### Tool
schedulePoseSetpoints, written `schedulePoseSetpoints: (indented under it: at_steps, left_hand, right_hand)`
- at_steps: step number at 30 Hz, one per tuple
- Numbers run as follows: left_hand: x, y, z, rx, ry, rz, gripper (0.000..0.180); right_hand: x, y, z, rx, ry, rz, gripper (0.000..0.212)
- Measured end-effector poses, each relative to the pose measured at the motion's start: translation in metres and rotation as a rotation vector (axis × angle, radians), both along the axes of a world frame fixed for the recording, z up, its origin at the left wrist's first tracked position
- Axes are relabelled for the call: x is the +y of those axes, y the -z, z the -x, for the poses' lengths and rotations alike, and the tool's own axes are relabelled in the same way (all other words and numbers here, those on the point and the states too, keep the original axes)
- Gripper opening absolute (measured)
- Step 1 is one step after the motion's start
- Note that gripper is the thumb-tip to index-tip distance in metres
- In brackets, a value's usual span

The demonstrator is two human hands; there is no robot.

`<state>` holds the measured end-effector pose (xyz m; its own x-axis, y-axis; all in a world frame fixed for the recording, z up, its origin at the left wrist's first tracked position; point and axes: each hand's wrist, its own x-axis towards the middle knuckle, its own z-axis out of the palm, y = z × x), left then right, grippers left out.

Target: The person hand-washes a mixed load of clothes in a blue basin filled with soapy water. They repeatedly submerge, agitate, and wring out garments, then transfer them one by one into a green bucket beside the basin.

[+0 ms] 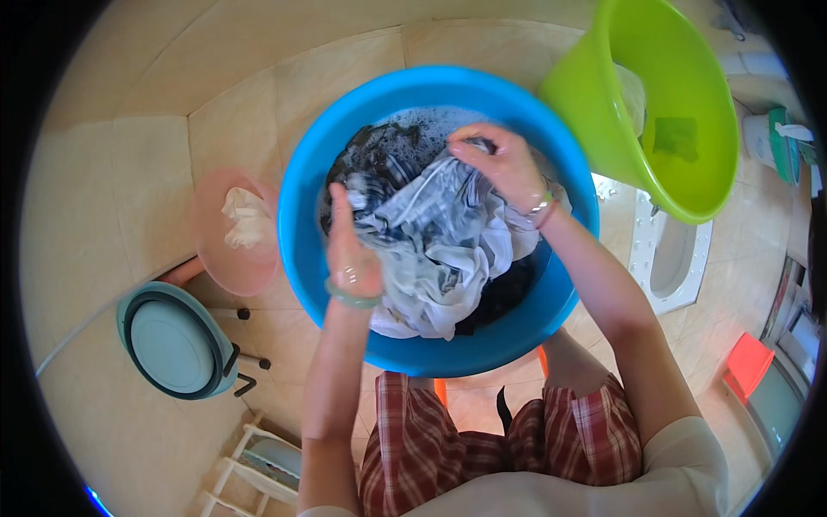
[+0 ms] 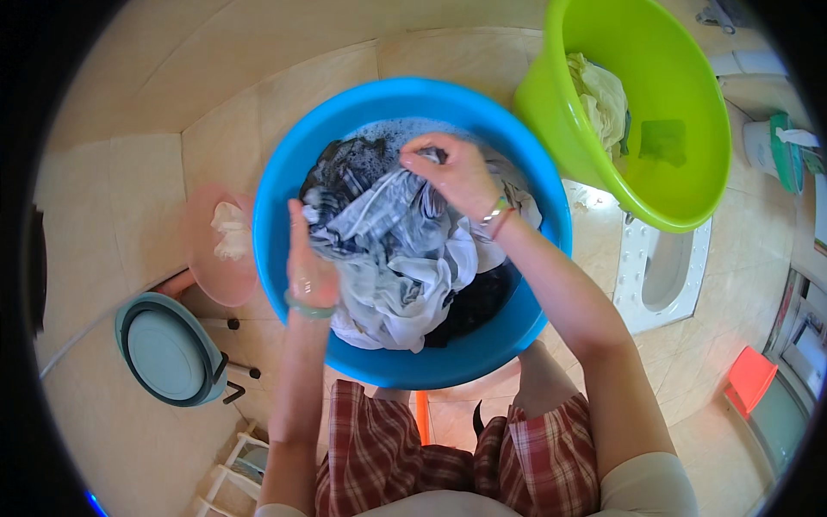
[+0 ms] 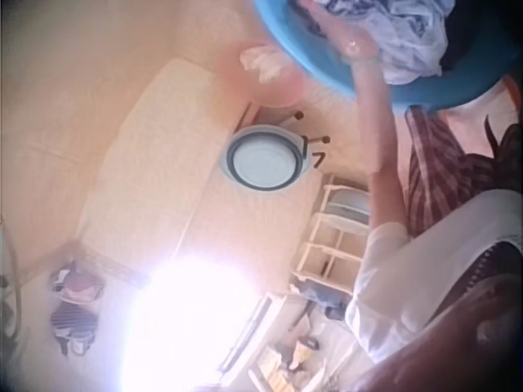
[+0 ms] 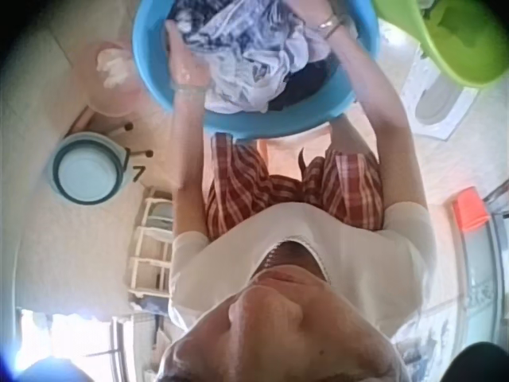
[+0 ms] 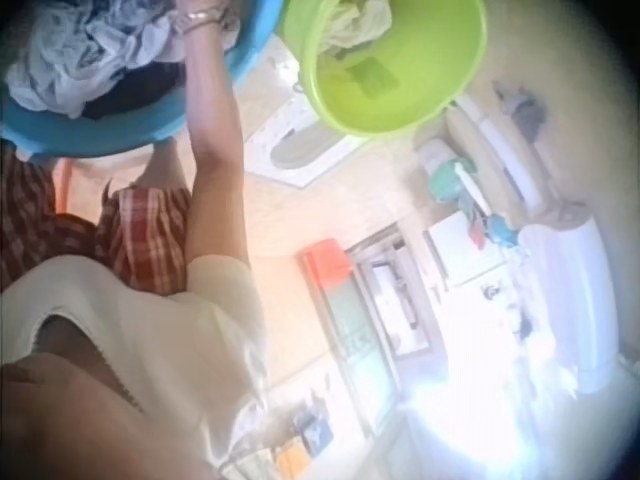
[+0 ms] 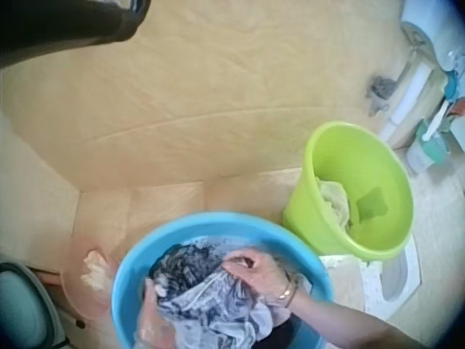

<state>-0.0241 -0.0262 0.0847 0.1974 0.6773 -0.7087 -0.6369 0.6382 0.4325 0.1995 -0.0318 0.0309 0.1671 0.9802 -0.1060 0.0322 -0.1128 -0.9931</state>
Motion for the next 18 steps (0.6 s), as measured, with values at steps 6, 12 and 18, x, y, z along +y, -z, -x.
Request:
schedulePoseSetpoints:
  at_steps: [6,12,18]
  left_hand:
    - [-0.003,-0.011,0.075,0.452,0.243,-0.511,0.038]
    - [-0.003,-0.097,0.018,0.810,0.653,-0.866,0.075]
    - [-0.008,-0.134,0.013,0.884,0.550,-0.633,0.029]
  right_hand:
    - [-0.019,-0.081,-0.018,-0.112,-0.033,-0.119,0.012]
    - [-0.017,-0.130,0.033,-0.247,-0.307,-0.561,0.019]
    - [-0.006,-0.095,0.029,0.297,-0.269,-0.303,0.071]
